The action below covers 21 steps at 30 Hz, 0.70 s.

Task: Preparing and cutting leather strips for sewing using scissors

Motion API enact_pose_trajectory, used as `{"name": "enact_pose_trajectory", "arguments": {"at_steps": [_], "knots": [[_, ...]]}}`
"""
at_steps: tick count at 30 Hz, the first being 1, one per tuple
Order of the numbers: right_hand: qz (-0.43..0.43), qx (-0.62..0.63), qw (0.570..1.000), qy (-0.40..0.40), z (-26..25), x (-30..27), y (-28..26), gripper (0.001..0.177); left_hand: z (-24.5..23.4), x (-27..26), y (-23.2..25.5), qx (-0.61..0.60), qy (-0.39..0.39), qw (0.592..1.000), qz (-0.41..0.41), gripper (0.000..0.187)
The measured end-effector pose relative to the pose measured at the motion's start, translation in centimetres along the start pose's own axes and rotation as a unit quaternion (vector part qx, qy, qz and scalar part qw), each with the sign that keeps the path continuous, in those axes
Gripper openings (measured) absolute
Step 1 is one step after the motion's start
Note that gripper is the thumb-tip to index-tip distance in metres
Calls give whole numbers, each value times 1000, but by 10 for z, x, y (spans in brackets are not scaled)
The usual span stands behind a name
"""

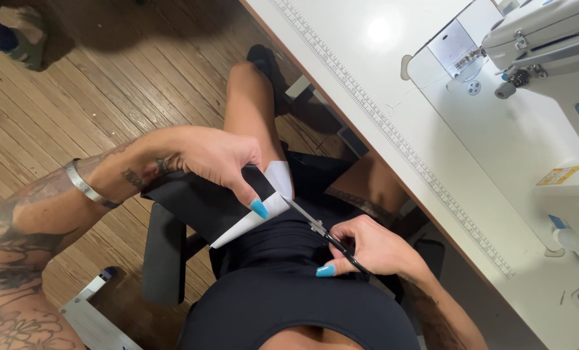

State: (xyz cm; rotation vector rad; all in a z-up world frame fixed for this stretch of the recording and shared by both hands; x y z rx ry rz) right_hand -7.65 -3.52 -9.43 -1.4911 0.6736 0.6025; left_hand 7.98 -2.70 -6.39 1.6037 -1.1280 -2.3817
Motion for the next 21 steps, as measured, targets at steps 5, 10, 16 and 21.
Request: {"name": "enact_pose_trajectory", "arguments": {"at_steps": [5,10,16,21], "knots": [[4,17,1000,24,1,0,-5,38,5,11,-1,3,-13,1000,5,18],[-4,26,999,38,1,3,-9,38,12,-2,19,9,-7,1000,11,22],[15,116,989,85,-2,8,3,33,3,-6,15,-10,19,1000,-1,21],[-158,74,953,248,-36,-10,-19,31,-14,-9,10,-52,85,995,14,22]]}}
Point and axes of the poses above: each hand's wrist, its own x-axis towards the middle knuckle, its own z-axis out of the palm, y = z × x, the point moved 10 cm from there along x, towards the middle knuckle, and after that the axes turned 5 degrees about z, right-handed, at the moved point
